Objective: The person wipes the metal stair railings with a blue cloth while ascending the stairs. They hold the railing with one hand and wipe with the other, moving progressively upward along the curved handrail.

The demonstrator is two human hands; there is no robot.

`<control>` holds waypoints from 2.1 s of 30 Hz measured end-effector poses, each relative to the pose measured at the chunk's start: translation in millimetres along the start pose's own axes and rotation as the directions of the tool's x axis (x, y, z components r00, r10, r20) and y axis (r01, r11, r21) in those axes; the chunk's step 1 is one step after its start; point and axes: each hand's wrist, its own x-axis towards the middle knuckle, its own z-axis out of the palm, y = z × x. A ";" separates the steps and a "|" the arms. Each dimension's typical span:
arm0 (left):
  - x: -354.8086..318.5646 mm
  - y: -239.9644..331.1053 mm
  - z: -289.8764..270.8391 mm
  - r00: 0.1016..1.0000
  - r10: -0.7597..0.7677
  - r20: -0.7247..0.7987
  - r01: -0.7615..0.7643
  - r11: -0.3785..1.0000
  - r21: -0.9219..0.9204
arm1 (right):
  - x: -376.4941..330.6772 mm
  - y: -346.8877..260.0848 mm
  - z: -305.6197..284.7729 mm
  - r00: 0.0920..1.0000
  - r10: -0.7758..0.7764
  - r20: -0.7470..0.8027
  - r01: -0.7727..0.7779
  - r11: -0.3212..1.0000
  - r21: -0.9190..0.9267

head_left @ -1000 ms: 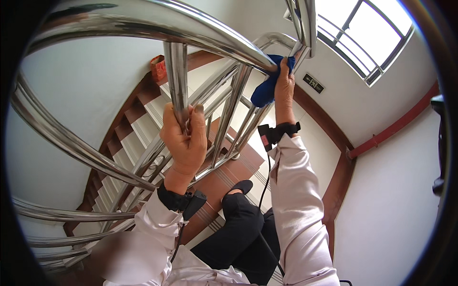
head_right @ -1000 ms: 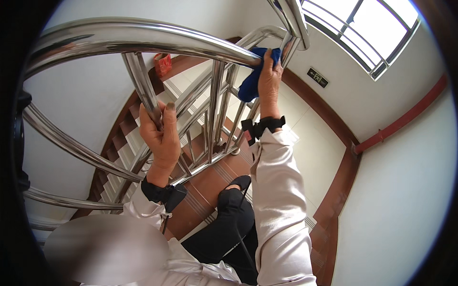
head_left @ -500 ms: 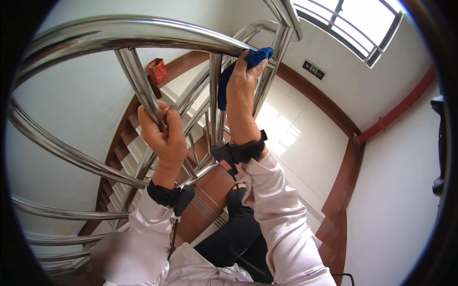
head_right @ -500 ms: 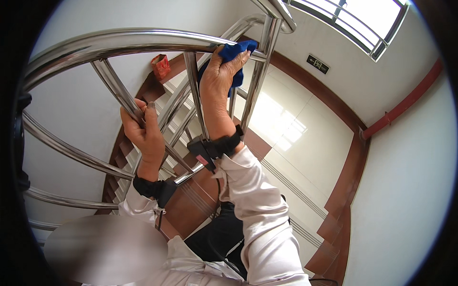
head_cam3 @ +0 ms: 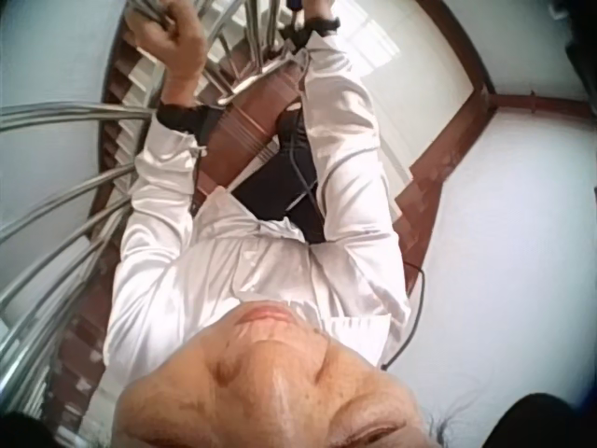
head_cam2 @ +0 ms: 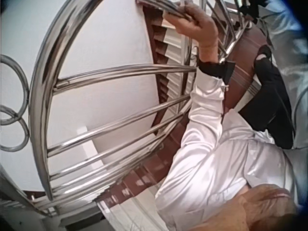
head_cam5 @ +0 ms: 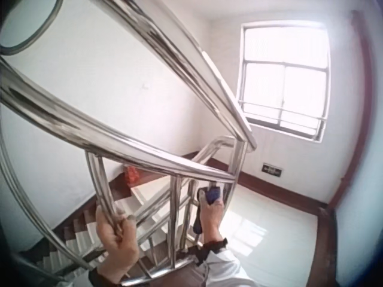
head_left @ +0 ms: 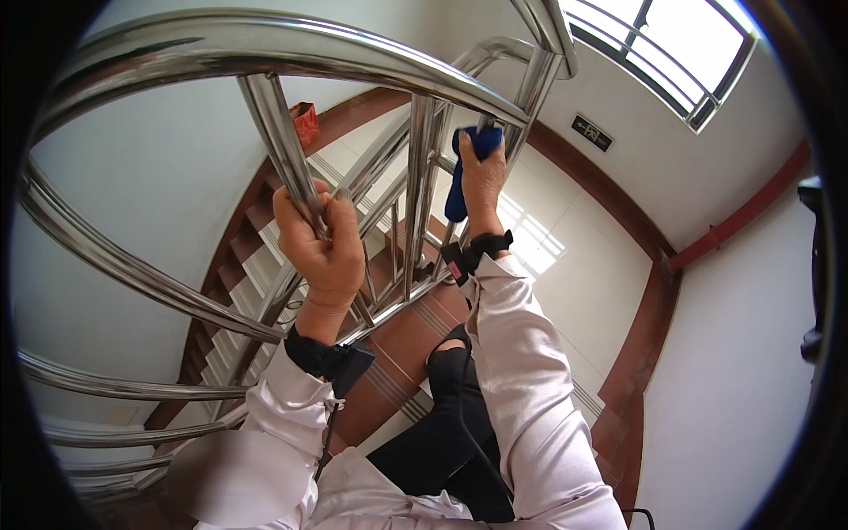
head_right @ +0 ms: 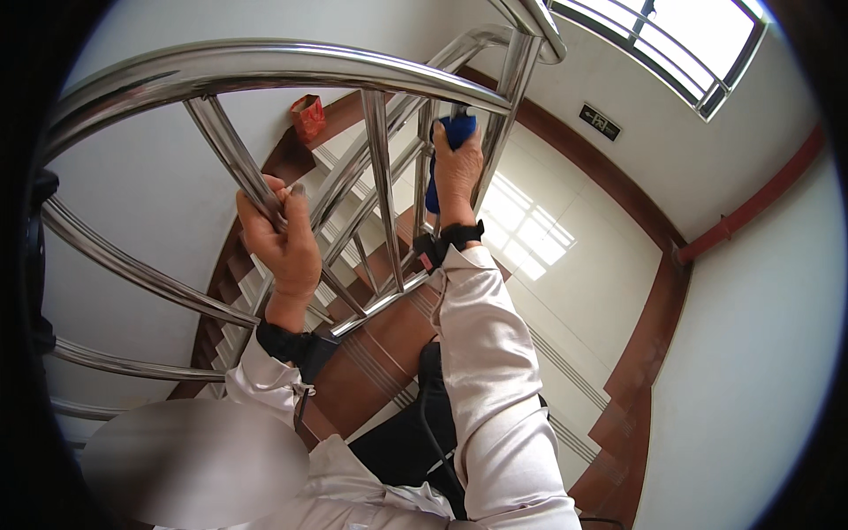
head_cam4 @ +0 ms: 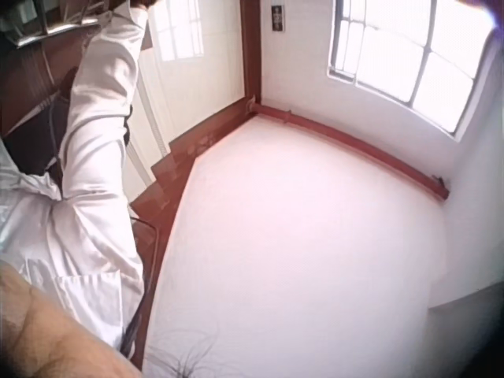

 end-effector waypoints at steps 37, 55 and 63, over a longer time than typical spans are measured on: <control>-5.3 -11.9 0.8 0.999 0.049 0.017 -0.047 0.994 -0.101 | -181.8 64.2 22.4 0.972 0.106 0.209 -0.127 0.988 0.090; -43.2 -25.1 -10.2 0.884 -0.397 0.246 0.451 0.861 -0.233 | -200.4 118.6 20.4 0.924 0.167 0.343 -0.233 0.959 0.160; -151.4 -126.8 -40.7 0.596 -0.699 0.394 0.753 0.657 0.026 | -238.2 168.0 31.5 0.924 0.262 0.279 -0.296 0.951 0.087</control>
